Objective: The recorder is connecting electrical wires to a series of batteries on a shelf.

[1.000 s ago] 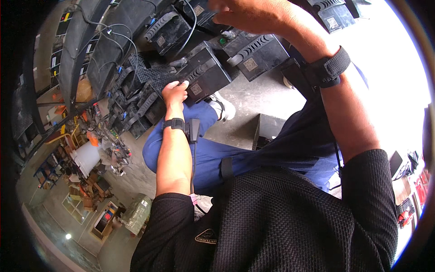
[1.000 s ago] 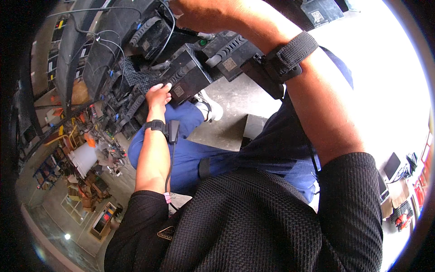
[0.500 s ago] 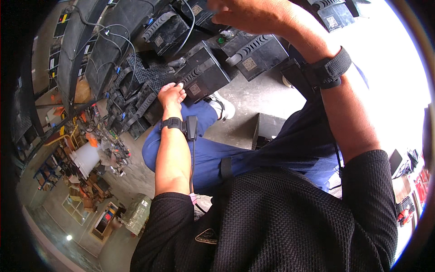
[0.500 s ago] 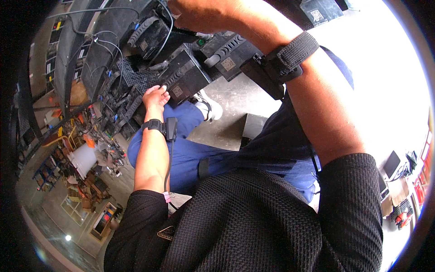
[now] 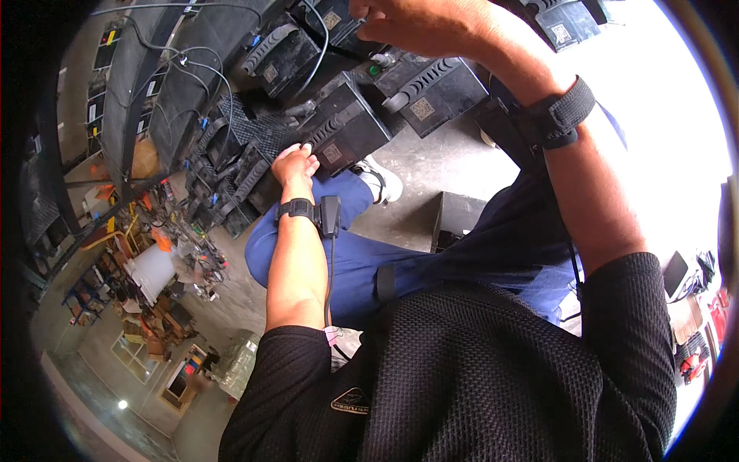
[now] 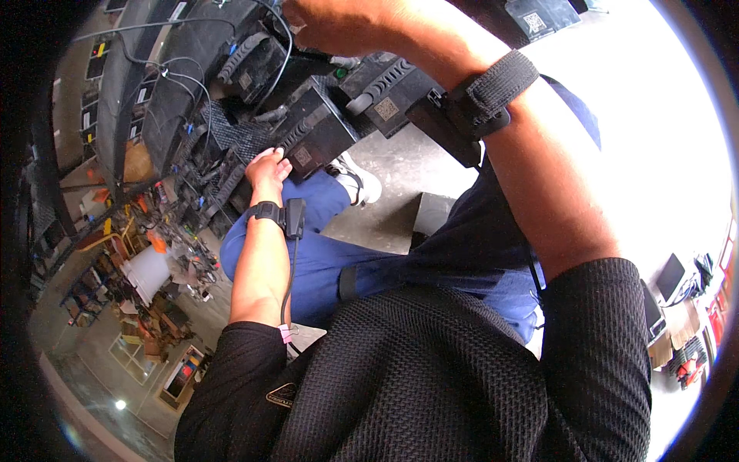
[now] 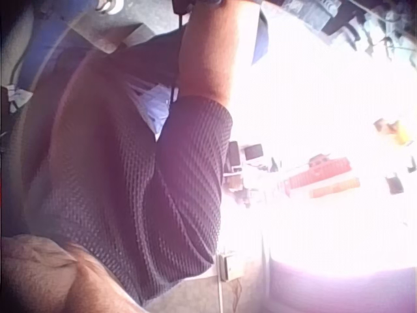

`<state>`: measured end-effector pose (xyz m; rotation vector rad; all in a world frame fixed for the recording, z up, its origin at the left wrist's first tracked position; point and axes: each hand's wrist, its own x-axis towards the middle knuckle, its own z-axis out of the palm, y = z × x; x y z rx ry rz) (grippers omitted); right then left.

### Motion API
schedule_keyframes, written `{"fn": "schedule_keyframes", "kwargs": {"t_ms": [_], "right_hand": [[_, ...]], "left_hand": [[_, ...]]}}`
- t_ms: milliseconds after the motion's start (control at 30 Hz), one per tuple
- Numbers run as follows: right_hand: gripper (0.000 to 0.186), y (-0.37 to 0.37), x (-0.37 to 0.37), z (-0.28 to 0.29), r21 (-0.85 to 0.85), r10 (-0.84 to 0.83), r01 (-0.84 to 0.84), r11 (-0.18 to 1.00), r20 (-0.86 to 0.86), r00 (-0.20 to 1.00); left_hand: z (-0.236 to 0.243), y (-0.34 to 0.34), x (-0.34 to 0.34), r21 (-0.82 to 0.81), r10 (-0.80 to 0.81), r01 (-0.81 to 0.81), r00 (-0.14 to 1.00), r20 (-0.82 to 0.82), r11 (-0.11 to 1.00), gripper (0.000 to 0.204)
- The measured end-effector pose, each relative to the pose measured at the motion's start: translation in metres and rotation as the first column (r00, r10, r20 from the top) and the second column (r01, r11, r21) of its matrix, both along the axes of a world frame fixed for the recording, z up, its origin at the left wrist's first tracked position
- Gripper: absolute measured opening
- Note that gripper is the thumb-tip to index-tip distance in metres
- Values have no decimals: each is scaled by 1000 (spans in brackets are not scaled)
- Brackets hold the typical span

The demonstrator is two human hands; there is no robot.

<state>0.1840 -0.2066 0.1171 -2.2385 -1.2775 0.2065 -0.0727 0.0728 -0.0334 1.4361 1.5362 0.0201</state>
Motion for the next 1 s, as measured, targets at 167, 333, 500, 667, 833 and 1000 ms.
{"fn": "schedule_keyframes", "kwargs": {"t_ms": [167,333,500,667,833,1000], "right_hand": [[19,-1,3,-6,-18,44,-43,999,97,994],[19,-9,3,1,10,-18,18,1000,34,999],[19,-5,1,1,3,-11,11,1000,6,1000],[20,-6,2,-2,15,9,-10,1000,81,997],[20,-6,2,1,-6,-23,24,1000,36,999],[19,-6,2,0,31,-25,24,999,17,1000]], "left_hand": [[11,-14,9,19,34,-33,997,-75,999,33],[11,-20,15,281,-368,471,862,-350,836,25],[5,-11,8,295,-497,742,638,-588,602,25],[10,-21,12,463,-487,744,666,-564,481,26],[35,-35,35,229,-508,830,505,-698,509,37],[39,-29,42,135,-587,835,480,-652,533,67]]}}
